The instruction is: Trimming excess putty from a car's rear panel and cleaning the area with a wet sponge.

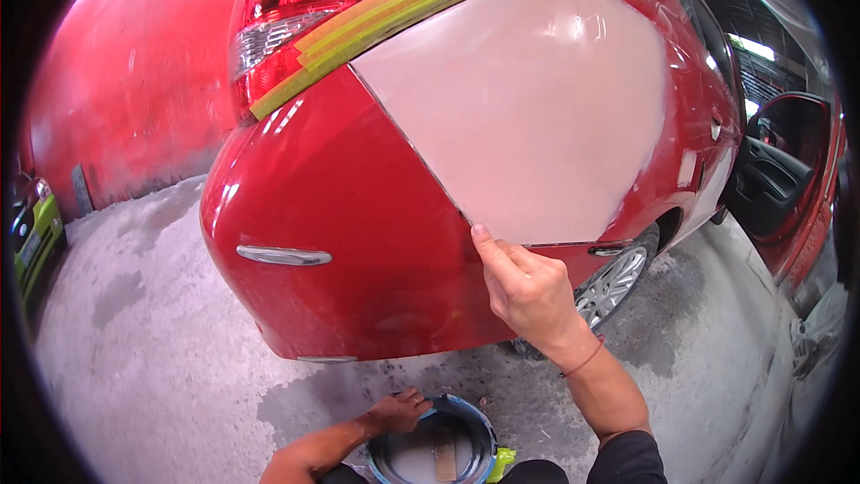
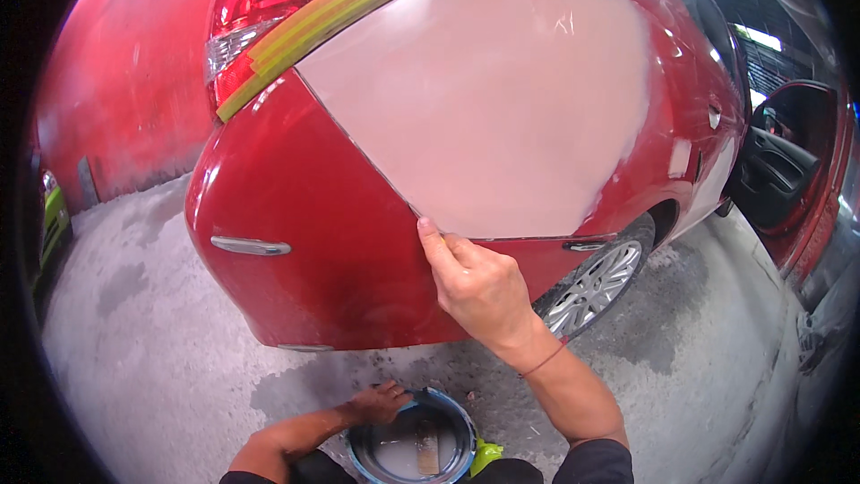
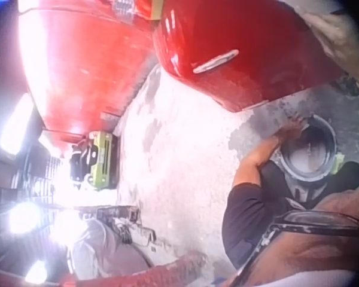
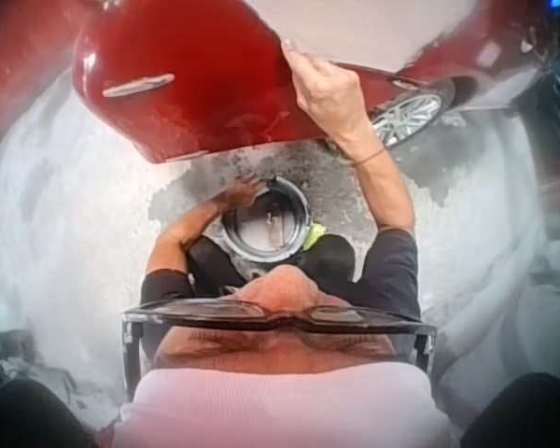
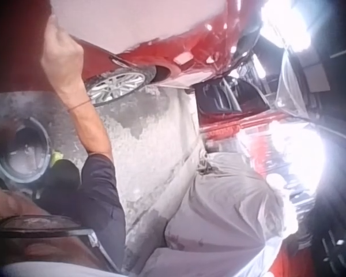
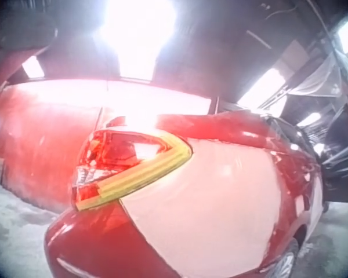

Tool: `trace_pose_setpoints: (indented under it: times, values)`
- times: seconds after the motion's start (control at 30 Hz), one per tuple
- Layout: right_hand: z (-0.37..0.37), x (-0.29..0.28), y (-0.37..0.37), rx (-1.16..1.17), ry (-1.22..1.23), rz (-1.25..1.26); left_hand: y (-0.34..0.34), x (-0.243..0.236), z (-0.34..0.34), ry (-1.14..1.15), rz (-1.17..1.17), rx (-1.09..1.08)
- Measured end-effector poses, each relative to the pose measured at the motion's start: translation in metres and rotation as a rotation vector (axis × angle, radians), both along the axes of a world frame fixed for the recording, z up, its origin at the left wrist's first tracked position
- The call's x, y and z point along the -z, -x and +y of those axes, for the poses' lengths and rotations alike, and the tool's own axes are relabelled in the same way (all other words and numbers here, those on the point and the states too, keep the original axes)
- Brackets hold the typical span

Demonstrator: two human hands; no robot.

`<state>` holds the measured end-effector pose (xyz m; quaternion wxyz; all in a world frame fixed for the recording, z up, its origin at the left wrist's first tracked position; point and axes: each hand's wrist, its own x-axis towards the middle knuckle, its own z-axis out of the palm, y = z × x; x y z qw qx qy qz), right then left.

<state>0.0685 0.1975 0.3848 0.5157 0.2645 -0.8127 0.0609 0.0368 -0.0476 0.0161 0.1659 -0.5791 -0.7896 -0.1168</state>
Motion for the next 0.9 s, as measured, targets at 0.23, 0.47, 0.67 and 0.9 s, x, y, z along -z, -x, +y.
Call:
trace_pose_setpoints:
  times: [0.23, 0.47, 0.67, 0.9]
  values:
    - [0.007, -0.001, -0.007, 0.087, -0.107, -0.074, -0.006, -0.012, 0.000, 0.075, -0.088, -0.031]
    - [0.026, 0.015, -0.014, 0.181, -0.140, -0.129, -0.008, -0.015, 0.001, 0.111, -0.084, -0.042]
    - [0.017, -0.008, -0.045, 0.290, -0.241, -0.270, -0.001, -0.001, 0.000, 0.100, -0.078, -0.019]
    - [0.015, -0.024, -0.031, 0.066, -0.138, -0.077, -0.003, -0.013, -0.003, 0.131, -0.120, -0.030]
